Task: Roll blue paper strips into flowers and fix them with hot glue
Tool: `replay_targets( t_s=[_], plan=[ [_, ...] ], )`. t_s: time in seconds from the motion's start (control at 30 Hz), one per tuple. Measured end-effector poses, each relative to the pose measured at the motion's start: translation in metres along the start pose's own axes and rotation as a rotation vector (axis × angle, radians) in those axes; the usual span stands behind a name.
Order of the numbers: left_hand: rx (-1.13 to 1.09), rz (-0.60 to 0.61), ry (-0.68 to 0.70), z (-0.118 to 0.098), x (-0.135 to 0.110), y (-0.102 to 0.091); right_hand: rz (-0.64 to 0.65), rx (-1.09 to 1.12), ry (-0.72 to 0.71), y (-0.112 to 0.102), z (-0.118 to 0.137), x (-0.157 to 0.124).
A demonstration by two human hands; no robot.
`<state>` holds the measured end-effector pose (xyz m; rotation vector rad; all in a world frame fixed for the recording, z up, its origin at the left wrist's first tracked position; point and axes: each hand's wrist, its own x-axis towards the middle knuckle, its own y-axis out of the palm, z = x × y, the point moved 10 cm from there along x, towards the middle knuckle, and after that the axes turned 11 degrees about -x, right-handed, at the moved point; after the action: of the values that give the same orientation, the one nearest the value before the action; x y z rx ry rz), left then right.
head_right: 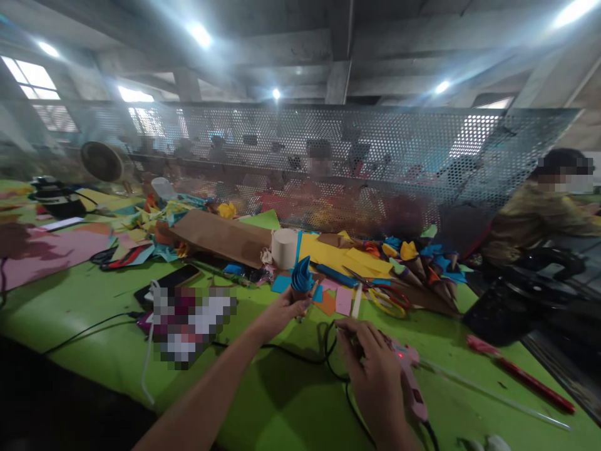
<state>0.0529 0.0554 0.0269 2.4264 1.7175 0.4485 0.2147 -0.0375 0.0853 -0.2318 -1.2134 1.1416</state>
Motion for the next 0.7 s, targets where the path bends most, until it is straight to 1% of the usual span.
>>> replay_targets(
  t_s=[0.27, 0.7],
  plan=[
    [-0.037, 0.013, -0.01, 0.006, 0.001, -0.001, -0.008, 0.001, -0.014, 0.0, 0.001, 0.001],
    [-0.036, 0.068, -0.02, -0.005, -0.004, 0.008, -0.008, 0.005, 0.006, -0.001, -0.001, 0.0]
  ],
)
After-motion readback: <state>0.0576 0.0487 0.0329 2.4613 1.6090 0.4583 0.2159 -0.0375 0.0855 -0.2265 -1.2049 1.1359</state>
